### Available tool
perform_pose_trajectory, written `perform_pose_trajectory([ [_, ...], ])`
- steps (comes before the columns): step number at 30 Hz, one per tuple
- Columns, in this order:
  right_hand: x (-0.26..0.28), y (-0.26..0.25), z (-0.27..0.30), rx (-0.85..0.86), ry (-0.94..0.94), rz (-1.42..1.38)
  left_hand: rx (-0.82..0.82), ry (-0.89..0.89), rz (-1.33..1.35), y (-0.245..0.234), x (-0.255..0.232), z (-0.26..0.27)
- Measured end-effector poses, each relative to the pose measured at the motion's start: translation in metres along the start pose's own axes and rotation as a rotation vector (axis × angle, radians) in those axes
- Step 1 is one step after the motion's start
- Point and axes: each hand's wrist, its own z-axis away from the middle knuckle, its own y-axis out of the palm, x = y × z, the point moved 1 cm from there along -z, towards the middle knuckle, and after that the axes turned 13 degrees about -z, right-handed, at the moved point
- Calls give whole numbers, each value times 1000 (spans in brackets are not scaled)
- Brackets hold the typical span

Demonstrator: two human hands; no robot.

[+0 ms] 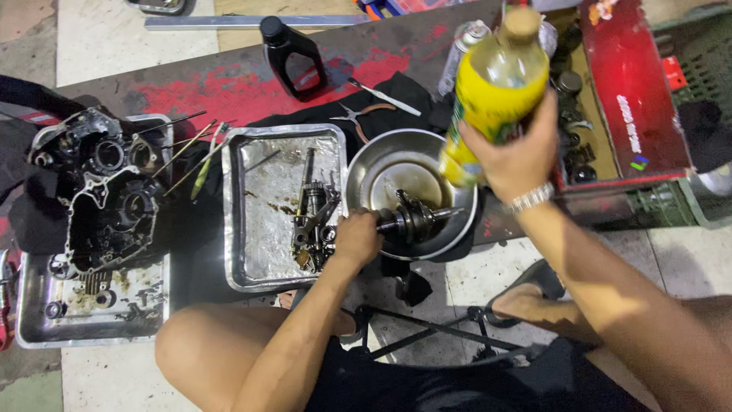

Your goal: The person pours a yellow liquid from a bottle onto a crankshaft held over a metal bowl, then uses a toothbrush to scrub the crankshaft surfaces. The crankshaft is rotated and scrubbed repeatedly while the liquid collects in the bowl.

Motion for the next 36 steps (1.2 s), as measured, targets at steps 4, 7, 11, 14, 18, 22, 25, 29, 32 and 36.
perform_pose_trajectory([
  [4,-39,79,-69,-27,-45,-9,-50,27,31,-6,-5,0],
  [7,-73,143,-113,-60,-132,42,-26,51,-12,-10,-7,1],
  [11,-118,224,-150,-49,-50,-104,54,15,-37,-16,-7,-2],
  [14,-152,270,-164,-74,-21,-113,71,28,-34,-21,-6,-4],
  [18,-189,299,-166,-47,41,-84,69,35,-20,-25,-5,-9],
  [22,-214,303,-160,-49,-97,3,89,23,9,-18,-2,-8],
  [25,-219,290,-125,76,123,33,69,23,5,-14,-1,-9],
  [29,-211,267,-63,454,131,490,36,28,59,-8,0,-10],
  [32,-207,259,-49,578,129,577,16,41,104,-4,-2,-11],
  [36,-219,257,-60,607,187,582,35,39,96,-4,0,-12],
])
